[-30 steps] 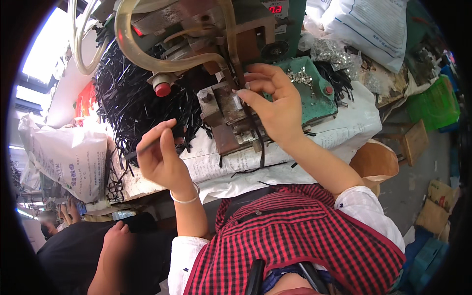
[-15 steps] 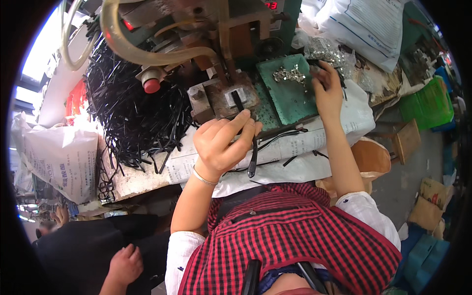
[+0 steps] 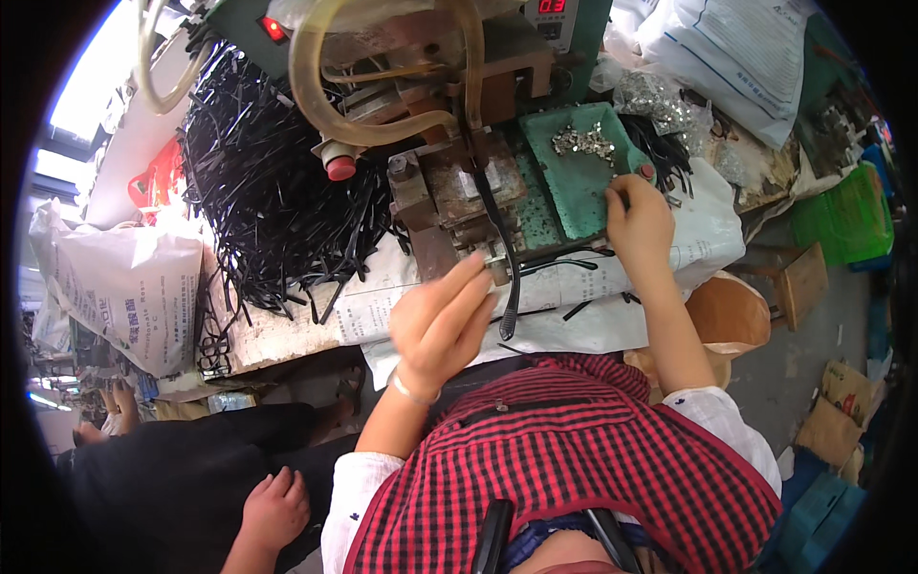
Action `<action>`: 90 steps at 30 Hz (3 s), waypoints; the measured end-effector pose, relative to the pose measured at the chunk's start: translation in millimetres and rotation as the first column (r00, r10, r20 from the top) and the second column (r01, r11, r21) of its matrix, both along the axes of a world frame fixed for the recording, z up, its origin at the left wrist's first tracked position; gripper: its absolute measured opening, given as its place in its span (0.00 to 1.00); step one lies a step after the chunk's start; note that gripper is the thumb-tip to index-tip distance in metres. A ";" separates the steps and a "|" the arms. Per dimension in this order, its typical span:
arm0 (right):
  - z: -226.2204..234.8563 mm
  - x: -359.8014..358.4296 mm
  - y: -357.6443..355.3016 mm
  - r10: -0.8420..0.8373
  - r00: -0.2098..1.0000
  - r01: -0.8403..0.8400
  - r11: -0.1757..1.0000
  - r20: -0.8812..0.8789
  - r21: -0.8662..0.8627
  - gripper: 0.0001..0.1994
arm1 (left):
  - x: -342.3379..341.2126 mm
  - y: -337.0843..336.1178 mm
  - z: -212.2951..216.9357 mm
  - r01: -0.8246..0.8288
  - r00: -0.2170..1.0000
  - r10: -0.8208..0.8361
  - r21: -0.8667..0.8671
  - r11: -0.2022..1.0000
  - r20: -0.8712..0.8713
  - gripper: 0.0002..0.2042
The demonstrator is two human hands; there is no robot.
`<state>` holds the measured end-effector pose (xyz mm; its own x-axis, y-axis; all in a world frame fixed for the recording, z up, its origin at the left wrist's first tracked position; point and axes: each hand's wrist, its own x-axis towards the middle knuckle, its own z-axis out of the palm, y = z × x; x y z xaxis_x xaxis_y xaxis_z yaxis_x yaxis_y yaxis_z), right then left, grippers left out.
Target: The person operates a manual press machine to attach small metal components to black plastic strips. They repeatedly pick up a strip and a metal piece, place them into the machine, and press down to join them. A coworker occasionally assists by handing over materials.
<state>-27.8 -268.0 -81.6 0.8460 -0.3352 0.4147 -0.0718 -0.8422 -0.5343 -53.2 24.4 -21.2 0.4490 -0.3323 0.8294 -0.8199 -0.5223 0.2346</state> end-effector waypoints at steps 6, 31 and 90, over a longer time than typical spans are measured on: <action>7.6 -10.4 -4.4 0.007 0.986 -0.051 0.962 0.164 0.268 0.04 | 33.2 61.3 45.9 -0.473 0.881 0.472 -0.074 0.878 -0.028 0.10; 80.9 -17.7 41.1 0.552 0.671 -0.629 0.777 0.495 -0.012 0.08 | 1.0 71.2 -44.2 -0.293 0.530 -0.331 -0.534 0.793 -0.781 0.10; -205.3 -309.5 -117.9 0.293 0.476 -0.368 0.923 -0.829 0.115 0.12 | -71.4 -73.0 -143.1 0.070 0.476 0.605 0.713 0.697 -0.638 0.14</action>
<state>-337.4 -385.9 -286.9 0.8573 0.0427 -0.5130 -0.1511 -0.9318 -0.3300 -124.6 -48.6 -164.3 0.9176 -0.2783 -0.2837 -0.2207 -0.9505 0.2188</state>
